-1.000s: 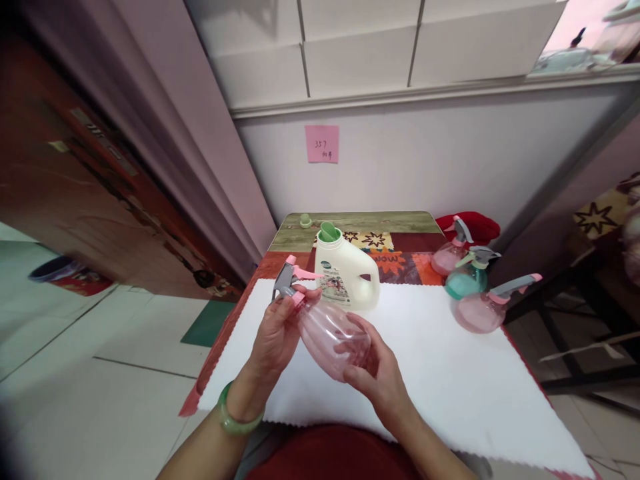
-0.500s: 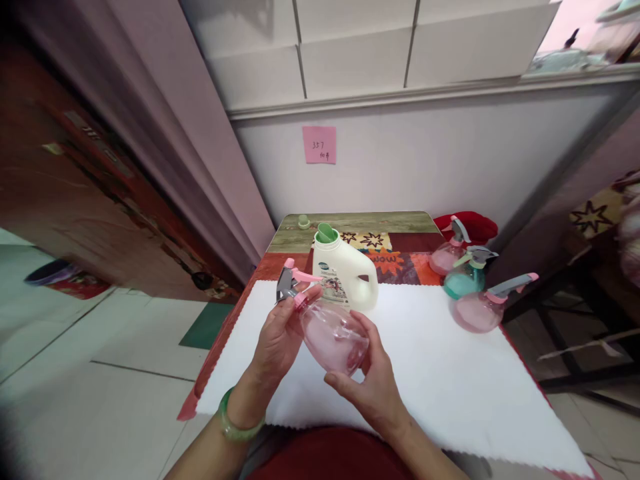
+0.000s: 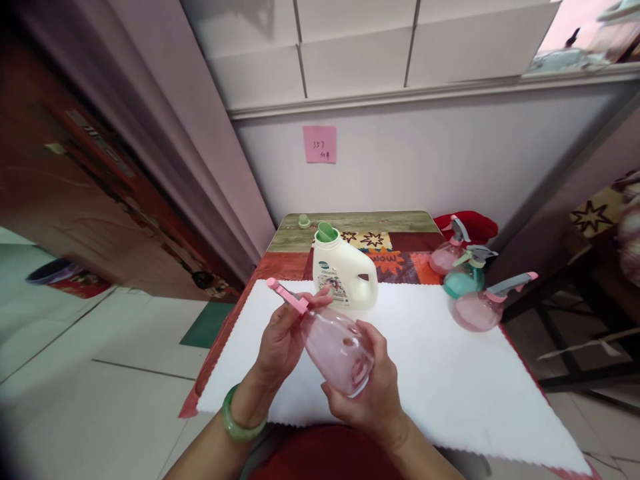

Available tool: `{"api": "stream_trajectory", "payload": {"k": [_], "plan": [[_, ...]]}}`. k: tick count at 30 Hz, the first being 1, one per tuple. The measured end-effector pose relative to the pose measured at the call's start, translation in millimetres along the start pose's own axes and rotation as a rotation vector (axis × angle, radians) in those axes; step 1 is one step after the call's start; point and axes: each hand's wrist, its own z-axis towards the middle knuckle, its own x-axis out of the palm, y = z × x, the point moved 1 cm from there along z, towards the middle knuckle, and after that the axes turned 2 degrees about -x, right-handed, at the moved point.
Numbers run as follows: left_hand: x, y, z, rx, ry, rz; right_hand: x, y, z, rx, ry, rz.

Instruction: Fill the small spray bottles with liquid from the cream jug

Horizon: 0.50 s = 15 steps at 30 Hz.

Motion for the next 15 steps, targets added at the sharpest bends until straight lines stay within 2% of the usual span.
{"api": "stream_trajectory", "payload": {"k": [8,12,15], "plan": [[1.5,-3,-2,-0.031,-0.064,0.064,1,6,2,0.41,0.152,0.415],[-1.3,5,-3,-0.01,-0.158,0.098,6,3,2,0.517,0.152,0.517],[-4.2,17,-13,0.025,-0.13,0.07,17,0,0,0.557,0.15,0.672]]}}
